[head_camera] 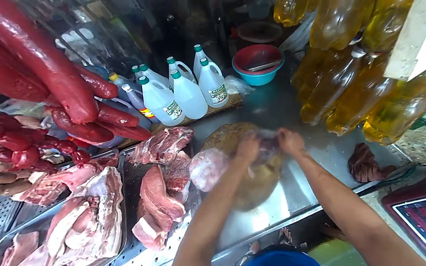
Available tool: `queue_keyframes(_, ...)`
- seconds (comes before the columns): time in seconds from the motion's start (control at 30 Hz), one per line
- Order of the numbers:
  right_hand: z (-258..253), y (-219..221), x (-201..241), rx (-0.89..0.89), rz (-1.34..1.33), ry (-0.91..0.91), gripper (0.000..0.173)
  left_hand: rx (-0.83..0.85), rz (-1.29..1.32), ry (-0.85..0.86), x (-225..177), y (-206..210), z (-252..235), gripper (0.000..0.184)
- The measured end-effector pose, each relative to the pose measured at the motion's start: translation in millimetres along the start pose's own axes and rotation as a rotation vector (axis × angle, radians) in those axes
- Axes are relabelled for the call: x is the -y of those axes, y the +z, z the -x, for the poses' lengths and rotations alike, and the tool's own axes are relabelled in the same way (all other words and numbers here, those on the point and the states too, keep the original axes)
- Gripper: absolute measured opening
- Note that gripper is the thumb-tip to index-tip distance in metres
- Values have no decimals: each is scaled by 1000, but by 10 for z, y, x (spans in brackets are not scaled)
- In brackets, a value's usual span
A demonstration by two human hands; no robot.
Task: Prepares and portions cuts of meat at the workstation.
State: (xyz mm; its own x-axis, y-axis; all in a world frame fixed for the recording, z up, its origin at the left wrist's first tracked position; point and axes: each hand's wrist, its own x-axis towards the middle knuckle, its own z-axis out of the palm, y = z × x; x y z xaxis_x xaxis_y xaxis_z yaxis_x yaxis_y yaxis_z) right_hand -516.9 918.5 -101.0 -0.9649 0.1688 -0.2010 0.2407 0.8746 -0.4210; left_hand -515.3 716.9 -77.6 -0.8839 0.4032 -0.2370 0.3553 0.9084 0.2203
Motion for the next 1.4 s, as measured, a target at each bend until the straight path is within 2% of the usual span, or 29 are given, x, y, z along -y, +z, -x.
queue_keyframes(0.1,-50,-36,-158,-2,-36,24,41,130,-19,-64,106,-137,-258,61)
queue_keyframes(0.23,107,71,-480,-35,-159,-39,49,293,-23,-117,249,-325,-394,86)
queue_keyframes(0.37,694,273,-749,-111,-268,-120,49,396,-37,-93,301,-376,-400,89)
queue_keyframes(0.5,1462,439,-857,-143,-410,-131,47,418,66,-16,287,-331,-299,70)
queue_keyframes(0.6,1805,602,-881,-166,-509,-130,45,371,367,-106,417,-157,-217,62)
queue_keyframes(0.7,1824,634,-897,-158,-542,-130,45,195,891,-319,437,26,-164,52)
queue_keyframes(0.77,1783,577,-880,-97,-574,-96,46,131,1179,-393,337,41,-142,46)
queue_keyframes(0.93,1631,392,-814,31,-714,-55,45,107,1625,-422,84,-132,-121,41)
queue_keyframes(1.07,1557,320,-789,1,-721,-70,44,-111,1943,-429,39,-197,-36,45)
queue_keyframes(1.13,1564,289,-788,-8,-706,-81,44,-219,1782,-479,121,-28,67,47)
queue_keyframes(1.2,1612,262,-808,-16,-684,-100,43,-228,1377,-560,208,184,249,52)
queue_keyframes(1.27,1720,239,-849,-19,-652,-126,44,-209,951,-560,176,300,469,50)
queue_keyframes(1.4,2085,211,-944,-25,-630,-193,49,-350,513,-527,-120,339,656,88)
